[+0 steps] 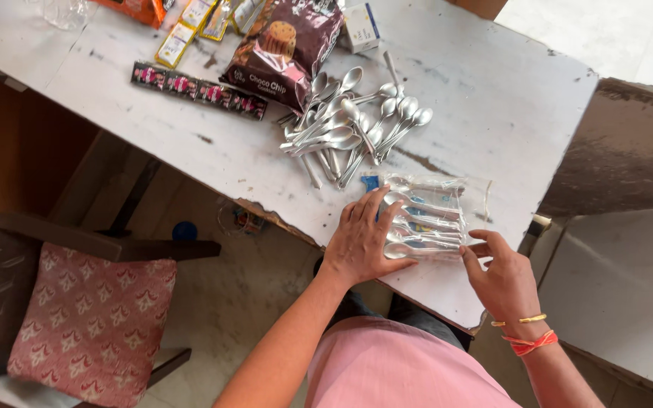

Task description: The person packs metal spoons one at a time into a clear plastic pouch on a table, aligning the handles and pressing the pouch closed. They then sit on the floor to fill another pouch of spoons, carry it back, and continue packing spoons into pouches at the table.

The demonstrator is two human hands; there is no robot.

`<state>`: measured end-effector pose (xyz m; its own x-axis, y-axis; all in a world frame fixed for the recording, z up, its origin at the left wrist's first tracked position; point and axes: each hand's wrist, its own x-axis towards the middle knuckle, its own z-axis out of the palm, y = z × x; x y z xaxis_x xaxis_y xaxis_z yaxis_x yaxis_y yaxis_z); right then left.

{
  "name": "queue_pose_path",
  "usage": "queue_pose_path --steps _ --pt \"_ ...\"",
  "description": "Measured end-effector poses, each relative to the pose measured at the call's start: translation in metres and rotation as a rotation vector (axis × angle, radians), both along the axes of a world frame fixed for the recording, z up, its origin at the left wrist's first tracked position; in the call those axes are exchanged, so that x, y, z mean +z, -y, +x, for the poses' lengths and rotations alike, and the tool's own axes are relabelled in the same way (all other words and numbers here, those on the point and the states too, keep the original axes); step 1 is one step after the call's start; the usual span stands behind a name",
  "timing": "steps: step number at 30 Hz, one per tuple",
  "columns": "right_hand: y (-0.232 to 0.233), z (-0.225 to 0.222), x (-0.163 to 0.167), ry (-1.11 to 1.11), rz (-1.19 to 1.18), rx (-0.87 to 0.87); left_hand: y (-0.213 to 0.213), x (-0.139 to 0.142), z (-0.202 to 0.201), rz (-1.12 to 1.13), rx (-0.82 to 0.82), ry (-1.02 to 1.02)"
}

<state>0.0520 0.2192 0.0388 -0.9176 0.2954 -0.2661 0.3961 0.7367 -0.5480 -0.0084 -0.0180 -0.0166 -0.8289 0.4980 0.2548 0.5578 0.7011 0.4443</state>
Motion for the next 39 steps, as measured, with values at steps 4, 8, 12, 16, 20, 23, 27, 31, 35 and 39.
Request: queue_pose_path --steps 4,8,12,16,20,23,27,31,35,39 --pt "0.0 -0.003 0.004 -0.265 0.076 0.124 0.003 0.003 -0.001 0.081 -0.021 -0.022" --pt "0.005 -0.003 0.009 -0.274 0.084 0.114 0.007 -0.003 0.002 0.177 -0.004 -0.045" --pt "0.015 -0.009 0.019 -0.385 0.038 0.156 0.017 -0.017 0.003 0.303 0.158 -0.107" --pt "0.039 -0.024 0.031 -0.169 0.104 0.049 0.056 -0.025 -0.04 0.253 0.322 -0.26" --pt "0.066 -0.059 0.036 -0.227 0.046 0.144 0.089 -0.028 -0.087 0.209 0.465 -0.311" --pt "0.086 -0.089 0.026 -0.361 -0.028 0.309 0.097 -0.029 -0.091 0.175 0.53 -0.256" --pt "0.108 -0.141 -0.003 -0.436 -0.024 0.465 0.097 -0.028 -0.091 0.16 0.528 -0.246" --pt "0.111 -0.188 -0.037 -0.45 0.167 0.543 0.098 -0.028 -0.097 0.216 0.542 -0.21" --pt "0.114 -0.208 -0.059 -0.31 0.121 0.501 0.1 -0.03 -0.096 0.237 0.568 -0.179" --pt "0.112 -0.21 -0.054 -0.274 0.009 0.344 0.103 -0.029 -0.097 0.263 0.567 -0.149"
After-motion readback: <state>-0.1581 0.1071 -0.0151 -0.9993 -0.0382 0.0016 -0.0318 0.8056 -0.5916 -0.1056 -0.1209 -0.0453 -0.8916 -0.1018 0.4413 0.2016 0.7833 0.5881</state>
